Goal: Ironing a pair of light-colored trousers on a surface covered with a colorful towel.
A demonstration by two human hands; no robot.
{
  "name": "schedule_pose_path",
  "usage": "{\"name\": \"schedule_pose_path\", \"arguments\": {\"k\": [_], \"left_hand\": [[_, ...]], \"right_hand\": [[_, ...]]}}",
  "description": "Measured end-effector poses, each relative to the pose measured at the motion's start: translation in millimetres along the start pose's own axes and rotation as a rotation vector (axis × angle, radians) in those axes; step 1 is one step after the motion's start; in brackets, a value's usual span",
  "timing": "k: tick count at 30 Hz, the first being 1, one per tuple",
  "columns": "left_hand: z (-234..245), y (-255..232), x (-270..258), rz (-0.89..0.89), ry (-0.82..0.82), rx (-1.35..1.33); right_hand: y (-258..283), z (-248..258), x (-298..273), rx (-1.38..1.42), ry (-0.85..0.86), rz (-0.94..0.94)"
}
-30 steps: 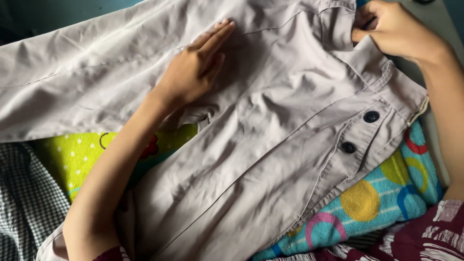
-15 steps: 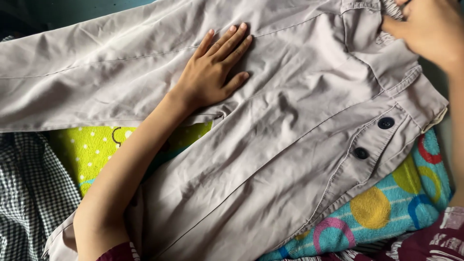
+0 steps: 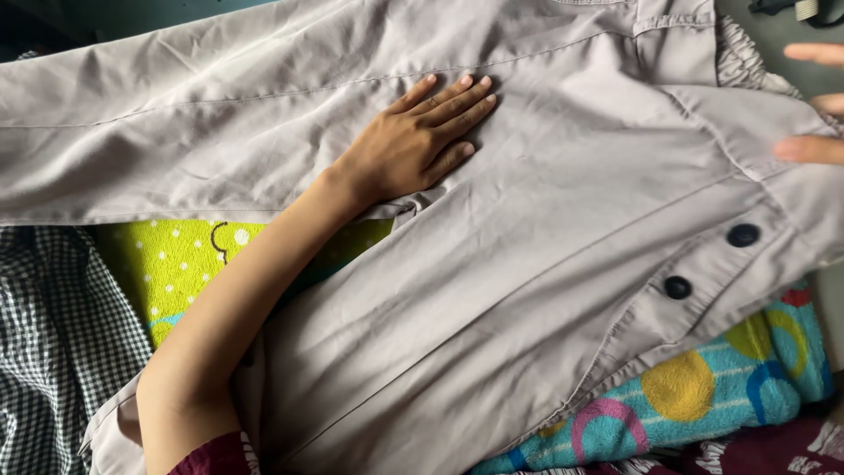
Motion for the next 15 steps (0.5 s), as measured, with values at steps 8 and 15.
{"name": "schedule_pose_path", "arguments": {"k": [8, 15], "left_hand": [[-1.3, 2.7, -1.7, -0.036, 0.012, -0.006], [21.1, 32.4, -7.2, 0.039, -0.043, -0.242]], "right_hand": [[120.7, 27.1, 39.7, 0.417, 0.063, -0.561], [228.4, 55.9, 117.4, 0.049, -0.257, -0.155]]}}
Point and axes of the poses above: each hand's wrist, its own x-axis towards the middle knuckle, its own z-axis out of the back of the hand, y = z × x, the point moved 2 cm from there along x, towards the middle knuckle, and after that the axes turned 9 degrees about -y, right-handed, at the moved point
